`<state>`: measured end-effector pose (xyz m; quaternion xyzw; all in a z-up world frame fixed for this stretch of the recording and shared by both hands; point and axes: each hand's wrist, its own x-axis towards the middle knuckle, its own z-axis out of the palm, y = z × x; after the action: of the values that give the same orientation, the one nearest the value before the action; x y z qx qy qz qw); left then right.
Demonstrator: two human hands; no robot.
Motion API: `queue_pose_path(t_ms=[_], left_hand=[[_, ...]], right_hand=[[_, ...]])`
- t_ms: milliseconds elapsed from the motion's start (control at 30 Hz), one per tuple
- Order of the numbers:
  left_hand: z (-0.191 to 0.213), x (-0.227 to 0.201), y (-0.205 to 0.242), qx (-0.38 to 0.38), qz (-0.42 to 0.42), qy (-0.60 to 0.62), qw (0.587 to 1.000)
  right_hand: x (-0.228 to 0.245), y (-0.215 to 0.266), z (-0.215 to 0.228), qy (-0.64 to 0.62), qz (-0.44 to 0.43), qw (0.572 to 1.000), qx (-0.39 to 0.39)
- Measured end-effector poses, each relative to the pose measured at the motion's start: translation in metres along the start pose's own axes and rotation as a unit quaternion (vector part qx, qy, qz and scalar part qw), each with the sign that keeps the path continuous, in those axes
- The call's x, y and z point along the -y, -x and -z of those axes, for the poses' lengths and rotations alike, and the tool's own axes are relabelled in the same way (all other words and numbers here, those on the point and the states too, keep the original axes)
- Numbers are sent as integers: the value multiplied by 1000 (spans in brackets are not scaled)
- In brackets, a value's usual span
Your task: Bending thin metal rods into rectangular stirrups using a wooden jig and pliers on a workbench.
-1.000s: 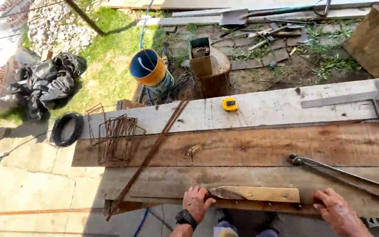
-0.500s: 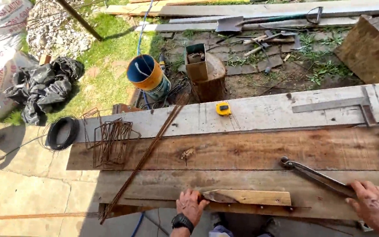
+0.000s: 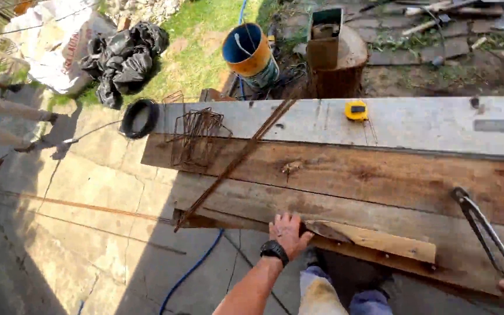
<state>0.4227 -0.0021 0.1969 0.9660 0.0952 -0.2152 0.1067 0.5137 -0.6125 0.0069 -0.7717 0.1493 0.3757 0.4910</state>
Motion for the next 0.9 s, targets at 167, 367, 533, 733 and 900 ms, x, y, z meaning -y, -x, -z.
queue_pose_path(t_ms=[167,367,533,733,900], left_hand=[[-50,8,11,-4,-23,-8,1000],[-30,-3,-7,-82,1,-21,996],[-24,-11,-8,-38,46,-8,998],[-14,-19,-12,5,69,-4,998],[-11,-19,-10,15,61,0,998]], right_hand=[[145,188,-49,-53,-76,996,-7],[182,252,-34,-17,-179,982,-51],[172,276,-29,-66,-338,939,19],[161,278,-34,-173,-365,914,37],[167,287,-44,-175,-376,910,26]])
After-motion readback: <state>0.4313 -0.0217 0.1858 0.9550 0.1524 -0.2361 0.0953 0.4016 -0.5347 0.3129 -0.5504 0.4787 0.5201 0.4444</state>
